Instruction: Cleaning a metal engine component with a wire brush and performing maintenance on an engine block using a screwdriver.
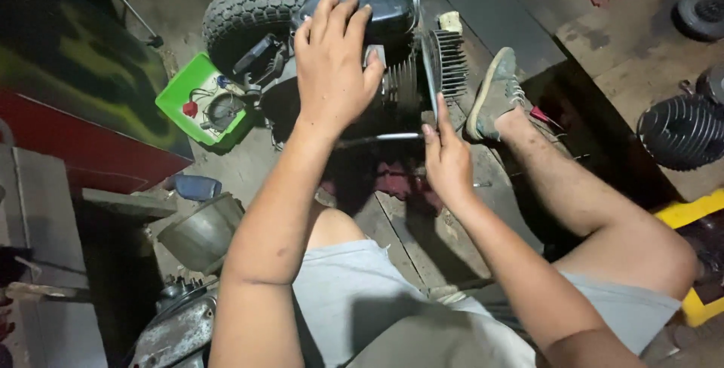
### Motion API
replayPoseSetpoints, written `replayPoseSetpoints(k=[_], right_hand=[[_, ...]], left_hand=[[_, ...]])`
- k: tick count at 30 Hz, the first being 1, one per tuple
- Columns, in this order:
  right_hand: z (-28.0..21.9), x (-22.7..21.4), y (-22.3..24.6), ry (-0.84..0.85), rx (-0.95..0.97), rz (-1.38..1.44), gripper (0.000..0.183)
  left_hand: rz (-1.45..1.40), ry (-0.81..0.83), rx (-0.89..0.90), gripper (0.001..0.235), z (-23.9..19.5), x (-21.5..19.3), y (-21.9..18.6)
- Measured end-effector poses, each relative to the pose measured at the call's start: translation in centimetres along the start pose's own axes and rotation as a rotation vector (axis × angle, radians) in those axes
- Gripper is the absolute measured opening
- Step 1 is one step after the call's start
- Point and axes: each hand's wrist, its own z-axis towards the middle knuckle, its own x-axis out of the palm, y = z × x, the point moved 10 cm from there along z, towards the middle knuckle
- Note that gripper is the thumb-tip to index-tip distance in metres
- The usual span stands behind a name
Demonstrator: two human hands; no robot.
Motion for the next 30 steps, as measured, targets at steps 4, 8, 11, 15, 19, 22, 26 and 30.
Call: replayPoseSetpoints(k=[4,8,11,15,19,22,26,30], right_hand=[[-2.9,0.7,-0.6,-0.057,-0.171,-0.007,0.062],[-7.2,3.1,-3.5,-0.005,-0.069,0.017,0.063],[-7.0,4.4,-3.3,-0.017,-0.048,0.041,0.063],[-6.6,4.1,-1.5,-0.070,-0.065,0.138,0.062],[-3.8,3.6,-0.9,-0.065,-0.072,0.157,0.060],[-0.7,2.8,-0.7,-0.041,-0.030,0.141,0.060],[-2.3,3.5,-2.7,-0.036,0.046,0.387,0.057],[-5.9,5.8,-7.6,0.022,0.327,0.803,0.056]], left_hand=[[0.000,-0.010,0.012,0.051,0.0,-0.2,0.1],[-0.023,0.018,-0.005,0.052,-0.4,0.1,0.3],[-0.013,-0.001,-0.002,0.051,0.1,0.0,0.1],[-0.009,0.009,0.003,0.050,0.0,0.0,-0.1],[-0.021,0.029,0.007,0.052,-0.1,-0.1,0.2],[-0.018,0.086,0.013,0.053,-0.4,0.5,0.2],[-0.020,0.053,0.026,0.053,0.0,0.0,-0.1],[-0.029,0.065,0.000,0.054,-0.2,0.0,0.2]])
